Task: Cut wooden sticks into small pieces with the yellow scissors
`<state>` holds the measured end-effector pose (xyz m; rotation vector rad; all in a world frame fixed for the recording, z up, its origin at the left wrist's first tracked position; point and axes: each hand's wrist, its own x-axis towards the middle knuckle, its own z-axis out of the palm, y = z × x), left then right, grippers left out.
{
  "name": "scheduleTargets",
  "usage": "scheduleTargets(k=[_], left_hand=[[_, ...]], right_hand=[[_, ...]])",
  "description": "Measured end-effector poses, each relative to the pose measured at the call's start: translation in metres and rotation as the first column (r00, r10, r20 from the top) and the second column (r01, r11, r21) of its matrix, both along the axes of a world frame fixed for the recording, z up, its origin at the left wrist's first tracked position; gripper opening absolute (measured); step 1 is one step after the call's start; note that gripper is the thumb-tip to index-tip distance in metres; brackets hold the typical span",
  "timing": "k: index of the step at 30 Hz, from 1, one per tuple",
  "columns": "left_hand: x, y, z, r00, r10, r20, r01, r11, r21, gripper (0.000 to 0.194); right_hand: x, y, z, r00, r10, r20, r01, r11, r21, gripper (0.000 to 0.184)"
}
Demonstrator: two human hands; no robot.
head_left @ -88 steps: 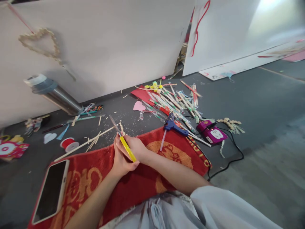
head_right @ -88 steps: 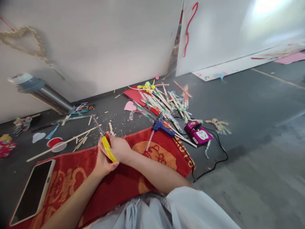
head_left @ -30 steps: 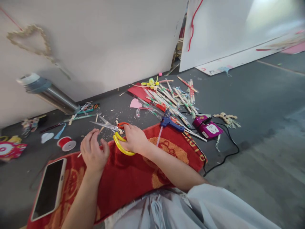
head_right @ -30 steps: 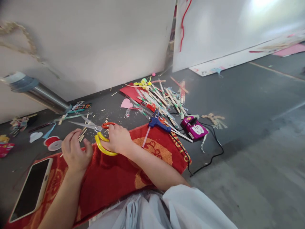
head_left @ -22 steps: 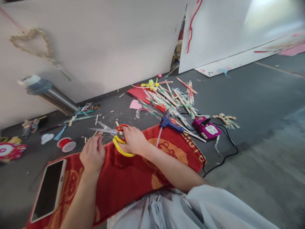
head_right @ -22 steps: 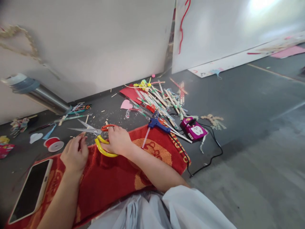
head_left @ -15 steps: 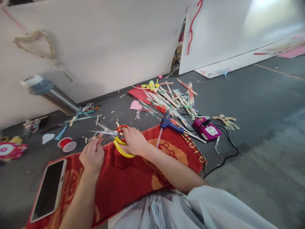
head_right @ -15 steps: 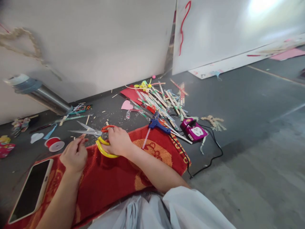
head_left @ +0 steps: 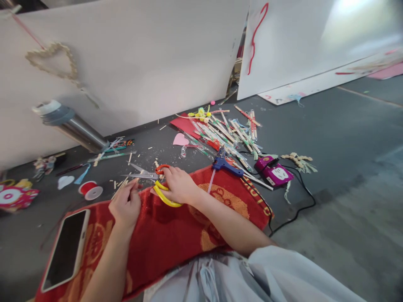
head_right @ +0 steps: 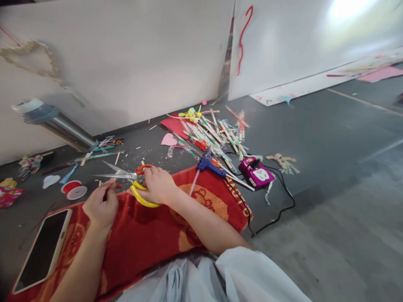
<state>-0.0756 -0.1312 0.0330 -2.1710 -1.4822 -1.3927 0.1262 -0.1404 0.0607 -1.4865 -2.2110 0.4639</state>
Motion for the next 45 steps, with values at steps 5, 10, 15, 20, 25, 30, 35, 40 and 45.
scheduleTargets(k=[5, 10, 15, 20, 25, 30, 35, 40, 45], left_hand=[[0.002, 0.000, 0.006, 0.995, -0.020, -0.097, 0.025, 0.998, 0.052, 0.016], [0.002, -0.001, 0.007, 0.991, -0.024, -0.134, 0.034, 0.997, 0.070, 0.013], [0.001, -0.001, 0.004, 0.989, 0.019, -0.146, -0.016, 1.000, 0.020, 0.015], [0.002, -0.001, 0.000, 0.986, 0.054, -0.159, -0.064, 0.996, -0.060, 0.019], [0.004, -0.003, -0.001, 0.986, 0.052, -0.155, -0.073, 0.989, -0.132, 0.021], [0.003, -0.003, -0.002, 0.983, 0.060, -0.174, -0.083, 0.988, -0.129, 0.023], [0.003, -0.003, -0.003, 0.983, 0.065, -0.174, -0.093, 0.983, -0.156, 0.023], [0.003, -0.003, -0.005, 0.984, 0.076, -0.159, -0.105, 0.979, -0.178, 0.023], [0.004, -0.003, -0.005, 0.978, 0.103, -0.184, -0.138, 0.972, -0.190, 0.025]], right_hand=[[-0.002, 0.002, -0.002, 0.999, -0.039, -0.035, 0.038, 0.998, -0.042, 0.068], [-0.004, 0.000, 0.002, 0.995, -0.064, -0.077, 0.054, 0.990, -0.127, 0.071], [-0.004, -0.001, 0.005, 0.996, -0.077, -0.041, 0.069, 0.984, -0.161, 0.072], [-0.004, -0.001, 0.003, 0.997, -0.077, 0.021, 0.079, 0.986, -0.145, 0.072], [-0.007, -0.002, 0.001, 0.995, -0.045, 0.083, 0.054, 0.993, -0.106, 0.074], [-0.008, -0.002, -0.001, 0.993, -0.021, 0.114, 0.034, 0.993, -0.116, 0.072], [-0.008, -0.001, -0.001, 0.993, -0.030, 0.114, 0.042, 0.994, -0.105, 0.072], [-0.008, -0.001, -0.002, 0.992, -0.023, 0.122, 0.036, 0.994, -0.101, 0.071], [-0.007, -0.001, -0.003, 0.991, -0.028, 0.132, 0.040, 0.995, -0.090, 0.072]])
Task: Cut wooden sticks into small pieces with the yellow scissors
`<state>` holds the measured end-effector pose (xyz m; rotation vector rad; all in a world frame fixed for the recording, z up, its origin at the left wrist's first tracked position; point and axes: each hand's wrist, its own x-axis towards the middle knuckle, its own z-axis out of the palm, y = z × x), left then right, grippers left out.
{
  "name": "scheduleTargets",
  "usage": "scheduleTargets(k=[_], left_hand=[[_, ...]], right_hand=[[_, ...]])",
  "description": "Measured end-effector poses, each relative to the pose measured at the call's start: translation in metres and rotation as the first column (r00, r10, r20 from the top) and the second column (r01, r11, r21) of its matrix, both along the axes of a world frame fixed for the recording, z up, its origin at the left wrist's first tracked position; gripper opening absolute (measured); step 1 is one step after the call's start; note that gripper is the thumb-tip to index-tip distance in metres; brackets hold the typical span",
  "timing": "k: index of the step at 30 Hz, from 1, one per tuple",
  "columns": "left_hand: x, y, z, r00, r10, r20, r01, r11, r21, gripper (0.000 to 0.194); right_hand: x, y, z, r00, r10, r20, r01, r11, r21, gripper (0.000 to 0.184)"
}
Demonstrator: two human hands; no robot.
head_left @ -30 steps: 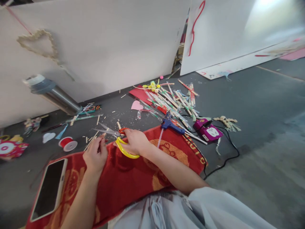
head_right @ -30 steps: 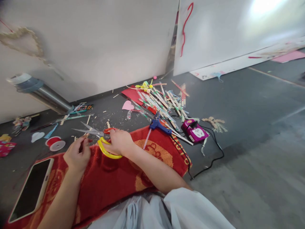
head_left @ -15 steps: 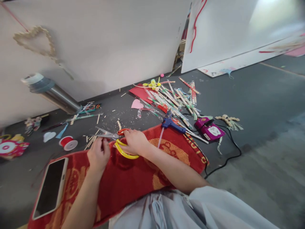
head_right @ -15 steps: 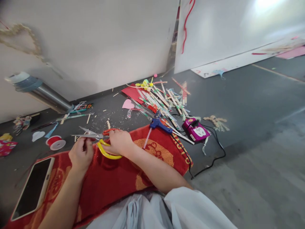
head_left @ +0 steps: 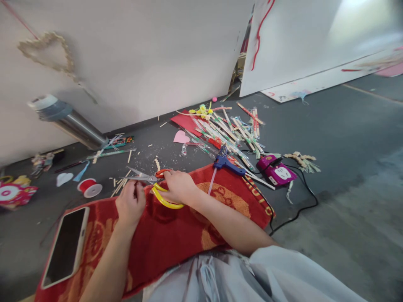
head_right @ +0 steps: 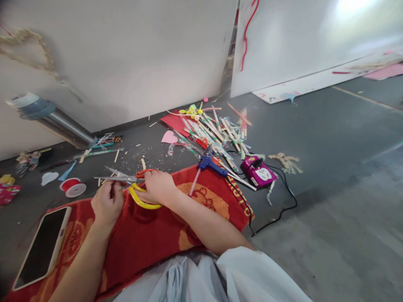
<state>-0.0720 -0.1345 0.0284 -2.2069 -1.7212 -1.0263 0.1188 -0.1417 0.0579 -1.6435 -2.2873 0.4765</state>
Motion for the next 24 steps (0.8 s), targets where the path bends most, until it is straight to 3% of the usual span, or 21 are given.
scheduleTargets(k=[24], left_hand=[[0.0023, -0.0015, 0.0042, 1.000, -0.006, 0.012, 0.007, 0.999, -0.035, 0.025]], right_hand=[[-0.0004, -0.0022, 0.0028, 1.000, -0.016, -0.012, 0.016, 1.000, -0.006, 0.069]])
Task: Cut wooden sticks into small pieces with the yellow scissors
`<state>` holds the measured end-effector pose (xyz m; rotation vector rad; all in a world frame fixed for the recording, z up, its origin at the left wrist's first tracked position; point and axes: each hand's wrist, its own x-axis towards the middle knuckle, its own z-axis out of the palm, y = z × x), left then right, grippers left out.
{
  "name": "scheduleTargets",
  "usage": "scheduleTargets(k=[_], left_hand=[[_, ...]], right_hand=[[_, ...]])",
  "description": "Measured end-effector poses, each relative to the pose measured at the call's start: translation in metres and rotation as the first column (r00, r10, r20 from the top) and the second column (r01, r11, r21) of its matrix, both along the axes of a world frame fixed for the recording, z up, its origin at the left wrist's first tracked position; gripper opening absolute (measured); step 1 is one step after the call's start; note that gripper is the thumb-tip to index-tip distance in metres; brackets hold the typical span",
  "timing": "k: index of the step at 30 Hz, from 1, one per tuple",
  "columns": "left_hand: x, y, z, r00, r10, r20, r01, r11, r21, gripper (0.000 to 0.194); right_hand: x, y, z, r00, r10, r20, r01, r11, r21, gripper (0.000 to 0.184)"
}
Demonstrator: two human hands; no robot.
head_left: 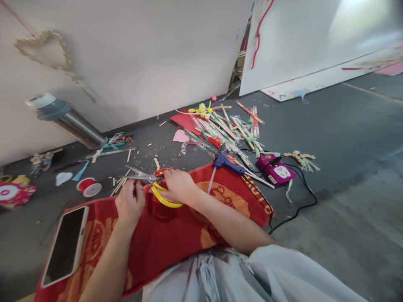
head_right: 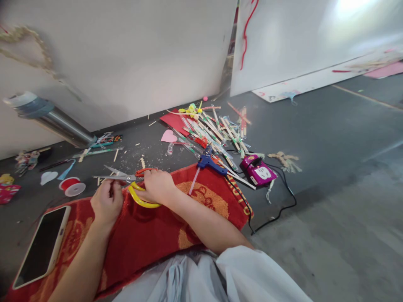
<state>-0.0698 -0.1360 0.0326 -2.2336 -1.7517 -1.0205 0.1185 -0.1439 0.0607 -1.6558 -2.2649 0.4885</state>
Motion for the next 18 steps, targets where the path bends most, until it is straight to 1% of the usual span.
scheduleTargets(k=[5, 8, 12, 18], left_hand=[[0.0007, -0.0010, 0.0009, 1.000, 0.027, 0.016, -0.026, 0.999, -0.040, 0.025], [0.0013, -0.0018, 0.0026, 0.999, 0.036, 0.037, -0.034, 0.998, -0.058, 0.025], [0.0023, -0.0023, 0.0056, 0.995, 0.074, 0.073, -0.070, 0.996, -0.050, 0.025], [0.0008, -0.0018, 0.0071, 0.995, 0.046, 0.092, -0.041, 0.998, -0.051, 0.029]], right_hand=[[-0.0005, 0.0000, -0.0004, 0.999, -0.023, -0.040, 0.022, 1.000, -0.012, 0.072], [0.0003, 0.0001, -0.0008, 0.998, -0.007, -0.056, 0.007, 1.000, -0.011, 0.072], [0.0006, 0.0007, -0.0033, 0.996, 0.033, -0.081, -0.032, 0.999, 0.020, 0.073], [-0.0009, 0.0017, -0.0086, 0.992, 0.071, -0.102, -0.068, 0.997, 0.035, 0.074]])
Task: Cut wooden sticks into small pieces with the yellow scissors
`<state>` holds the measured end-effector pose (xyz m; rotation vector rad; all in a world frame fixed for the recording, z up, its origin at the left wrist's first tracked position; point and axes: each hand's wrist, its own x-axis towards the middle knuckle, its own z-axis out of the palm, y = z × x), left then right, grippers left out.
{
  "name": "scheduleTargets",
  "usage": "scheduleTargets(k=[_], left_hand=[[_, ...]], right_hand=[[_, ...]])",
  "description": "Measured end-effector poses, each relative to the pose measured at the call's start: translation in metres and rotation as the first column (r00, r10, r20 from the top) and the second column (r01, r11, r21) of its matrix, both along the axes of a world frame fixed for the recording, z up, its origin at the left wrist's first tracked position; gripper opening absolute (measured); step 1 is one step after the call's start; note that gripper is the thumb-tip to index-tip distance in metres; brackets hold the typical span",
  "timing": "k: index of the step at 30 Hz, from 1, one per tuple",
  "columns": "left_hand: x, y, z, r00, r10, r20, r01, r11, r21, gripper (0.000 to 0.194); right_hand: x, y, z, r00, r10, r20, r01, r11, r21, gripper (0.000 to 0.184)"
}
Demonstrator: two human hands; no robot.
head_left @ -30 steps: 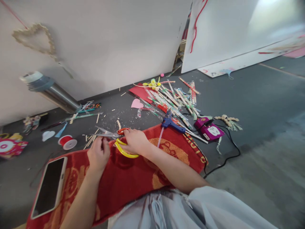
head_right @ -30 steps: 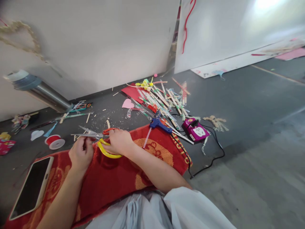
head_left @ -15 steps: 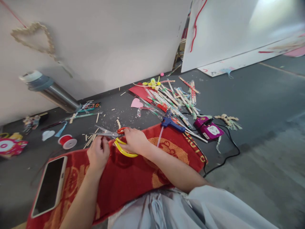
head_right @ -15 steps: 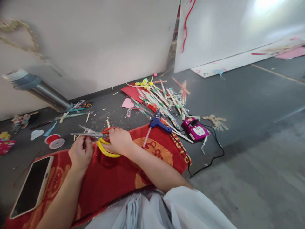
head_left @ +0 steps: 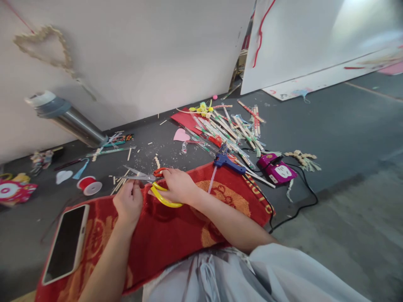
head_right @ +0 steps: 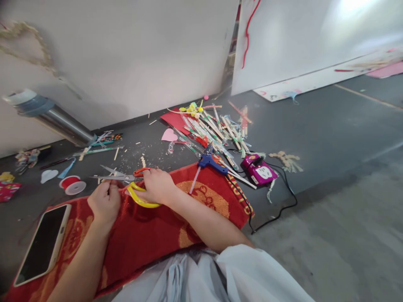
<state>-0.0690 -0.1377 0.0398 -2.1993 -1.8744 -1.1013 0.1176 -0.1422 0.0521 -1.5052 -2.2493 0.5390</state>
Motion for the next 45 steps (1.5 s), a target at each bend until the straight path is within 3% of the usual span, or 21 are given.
scheduleTargets(k=[8, 27, 41, 45], left_hand=[[-0.0005, 0.0017, -0.0028, 0.999, -0.013, -0.048, 0.012, 1.000, -0.004, 0.028], [-0.0006, -0.0015, -0.0003, 0.995, -0.075, -0.071, 0.070, 0.995, -0.078, 0.025], [0.0005, -0.0009, -0.0029, 0.992, -0.041, -0.123, 0.031, 0.996, -0.083, 0.027], [0.0051, -0.0063, -0.0001, 0.990, -0.049, -0.132, 0.059, 0.996, 0.070, 0.021]], right_hand=[[0.0011, -0.0007, -0.0035, 0.999, -0.032, 0.019, 0.031, 0.997, 0.064, 0.079], [0.0020, -0.0033, 0.0014, 0.999, -0.029, 0.032, 0.029, 1.000, 0.010, 0.078], [-0.0037, -0.0032, 0.0014, 0.998, -0.047, 0.029, 0.049, 0.997, -0.063, 0.068], [-0.0031, -0.0019, 0.0060, 0.997, -0.083, 0.000, 0.083, 0.990, -0.116, 0.066]])
